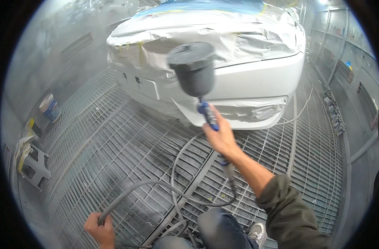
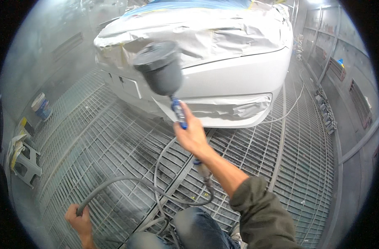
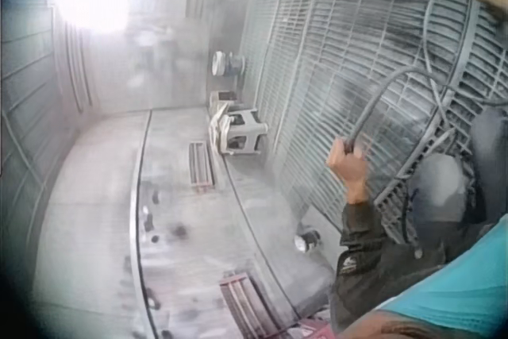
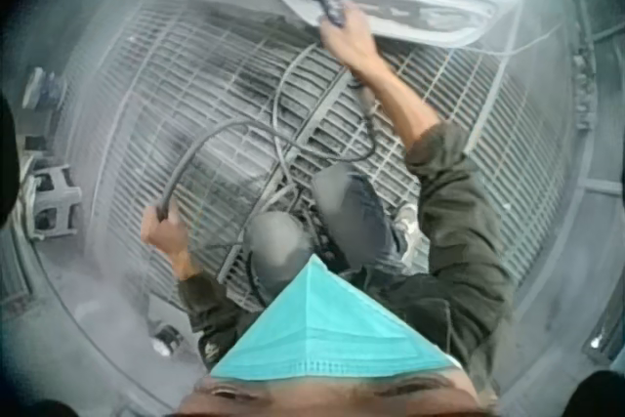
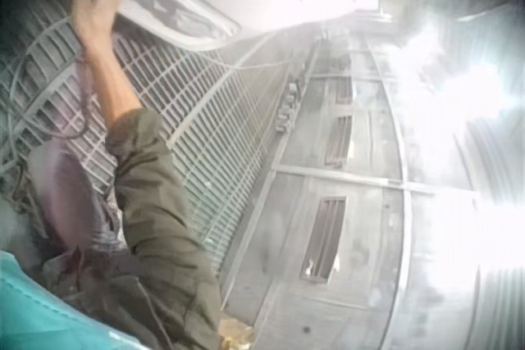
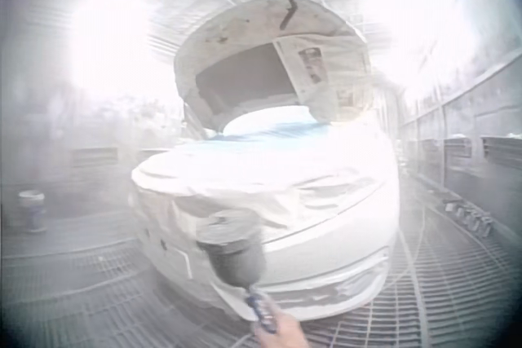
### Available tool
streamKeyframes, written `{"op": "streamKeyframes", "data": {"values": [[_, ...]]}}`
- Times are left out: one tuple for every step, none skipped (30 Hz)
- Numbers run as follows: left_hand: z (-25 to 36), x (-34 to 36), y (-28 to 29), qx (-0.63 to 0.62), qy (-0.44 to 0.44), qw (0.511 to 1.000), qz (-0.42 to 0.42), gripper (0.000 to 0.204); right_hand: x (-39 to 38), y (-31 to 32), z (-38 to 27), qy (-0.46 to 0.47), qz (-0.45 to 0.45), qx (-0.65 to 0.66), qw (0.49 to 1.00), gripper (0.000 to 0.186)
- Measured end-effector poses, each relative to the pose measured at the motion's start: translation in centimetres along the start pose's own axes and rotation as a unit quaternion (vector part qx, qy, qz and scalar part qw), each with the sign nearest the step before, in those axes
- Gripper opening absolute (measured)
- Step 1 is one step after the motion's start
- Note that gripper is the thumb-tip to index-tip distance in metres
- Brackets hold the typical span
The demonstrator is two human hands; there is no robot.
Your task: The person applies masking tape and newspaper to a car's front fender and hood, then uses a spray gun to apply white paint to the exposed fender area. After painting, the person removes the masking tape and newspaper.
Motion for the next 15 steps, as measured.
{"op": "streamKeyframes", "data": {"values": [[-0.7, 0.0, 0.8, 0.014, 0.008, 1.0, -0.003, 0.028, 1.4, -2.7, 0.2, 0.033, 0.002, 0.018, 0.999, 0.068], [-1.2, 0.1, 1.0, 0.021, 0.015, 1.0, -0.01, 0.029, 2.2, -4.1, -0.7, 0.033, -0.009, 0.023, 0.999, 0.07], [-1.7, 0.2, 1.6, 0.035, 0.023, 0.999, -0.016, 0.03, 2.8, -5.3, -2.1, 0.02, -0.028, 0.032, 0.999, 0.067], [-1.9, 0.4, 2.1, 0.004, 0.067, 0.997, -0.024, 0.03, 3.8, -5.6, -2.7, 0.024, -0.057, 0.03, 0.998, 0.066], [-1.8, 0.9, 2.5, 0.011, 0.071, 0.997, -0.03, 0.03, 4.6, -5.6, -3.0, 0.028, -0.084, 0.028, 0.996, 0.064], [-1.7, 1.4, 3.4, 0.024, 0.078, 0.996, -0.04, 0.029, 4.5, -5.4, -3.5, 0.022, -0.064, 0.035, 0.997, 0.064], [-1.4, 2.1, 4.1, 0.036, 0.084, 0.995, -0.05, 0.029, 4.3, -4.7, -3.8, 0.015, -0.042, 0.041, 0.998, 0.063], [-0.9, 3.0, 4.4, 0.034, 0.084, 0.994, -0.065, 0.028, 4.2, -3.4, -4.1, 0.007, -0.017, 0.046, 0.999, 0.062], [-0.1, 3.9, 4.8, 0.033, 0.087, 0.992, -0.084, 0.027, 3.5, -1.4, -4.8, -0.02, -0.011, 0.056, 0.998, 0.063], [0.9, 4.4, 5.0, 0.031, 0.092, 0.99, -0.1, 0.026, 2.9, 0.6, -5.3, -0.034, -0.005, 0.058, 0.998, 0.063], [2.0, 5.1, 5.0, 0.01, 0.096, 0.988, -0.117, 0.026, 2.5, 2.8, -5.3, -0.048, 0.003, 0.06, 0.997, 0.063], [3.1, 5.8, 5.8, -0.001, 0.101, 0.986, -0.131, 0.026, 2.1, 4.3, -5.1, -0.048, -0.006, 0.066, 0.997, 0.063], [4.5, 7.0, 5.0, -0.032, 0.097, 0.983, -0.152, 0.027, 1.9, 7.4, -4.2, -0.055, 0.005, 0.061, 0.997, 0.063], [6.1, 7.9, 5.5, -0.028, 0.086, 0.982, -0.165, 0.028, 1.5, 9.6, -4.0, -0.089, -0.001, 0.072, 0.993, 0.063], [7.1, 8.8, 5.6, -0.017, 0.07, 0.979, -0.19, 0.028, 1.1, 12.2, -3.7, -0.125, 0.0, 0.08, 0.989, 0.063]]}}
Point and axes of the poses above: each hand's wrist, its own x-axis towards the middle knuckle, its own y-axis out of the back of the hand, z = x × y, the point moved 1 cm from there along x, towards the middle knuckle, and after that the axes turned 11 degrees about -y, right-handed, at the moved point
